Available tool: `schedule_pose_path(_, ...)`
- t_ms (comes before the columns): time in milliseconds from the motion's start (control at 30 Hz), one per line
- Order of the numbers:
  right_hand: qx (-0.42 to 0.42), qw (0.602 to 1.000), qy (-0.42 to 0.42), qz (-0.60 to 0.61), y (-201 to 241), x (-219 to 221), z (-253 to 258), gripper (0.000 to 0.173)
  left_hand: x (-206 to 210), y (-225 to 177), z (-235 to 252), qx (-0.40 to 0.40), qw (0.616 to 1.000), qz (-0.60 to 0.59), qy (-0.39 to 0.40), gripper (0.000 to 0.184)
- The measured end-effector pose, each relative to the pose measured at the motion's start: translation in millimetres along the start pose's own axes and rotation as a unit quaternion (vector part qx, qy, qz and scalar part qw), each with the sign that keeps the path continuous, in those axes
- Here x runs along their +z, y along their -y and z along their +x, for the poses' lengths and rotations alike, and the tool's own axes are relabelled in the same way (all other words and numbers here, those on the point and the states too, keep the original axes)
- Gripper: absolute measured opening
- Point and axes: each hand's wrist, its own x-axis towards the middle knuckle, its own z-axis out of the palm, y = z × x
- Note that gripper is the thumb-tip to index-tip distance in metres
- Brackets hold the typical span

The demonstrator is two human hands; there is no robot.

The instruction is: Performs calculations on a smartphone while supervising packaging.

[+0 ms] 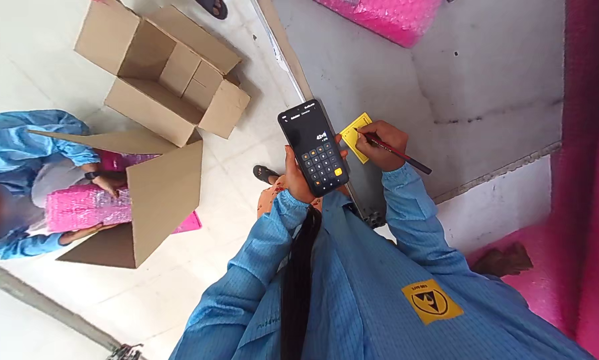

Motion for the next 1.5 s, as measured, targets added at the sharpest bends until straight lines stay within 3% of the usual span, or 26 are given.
schedule_pose_path(967, 0.002, 1.000, -0.016, -0.023, 2.3, 0.4, 0.8, 0.010, 2.5, 0.9, -0.8, 0.006, 1.000, -0.004, -0.006, 0.081)
schedule_pose_path(1067, 0.026, 0.999, -0.027, 0.031, -0.6, -1.9, 0.4, 0.011, 2.1, 1.0, -1.0, 0.004, 1.000, -0.002, -0.012, 0.082)
schedule_pose_path(1200, 0.118, 0.975, -0.043, 0.186, -1.8, -13.3, 1.3, 0.010, 3.6, -0.1, 0.4, 0.006, 1.000, 0.011, -0.016, 0.083)
schedule_pose_path(1300, 0.153, 0.963, -0.049, 0.214, 7.9, -16.5, -7.1, 0.014, 3.9, 1.1, -0.7, 0.011, 1.000, 0.020, -0.018, 0.081)
schedule_pose_path(1367, 0.125, 0.977, -0.027, 0.170, 11.9, -15.4, -16.0, 0.005, 3.5, 1.4, -1.2, 0.012, 1.000, 0.019, -0.019, 0.081)
schedule_pose_path(1500, 0.036, 0.997, 0.012, 0.060, 12.1, -10.6, -30.5, 0.024, 3.2, 2.2, -2.2, 0.012, 1.000, 0.016, -0.020, 0.082)
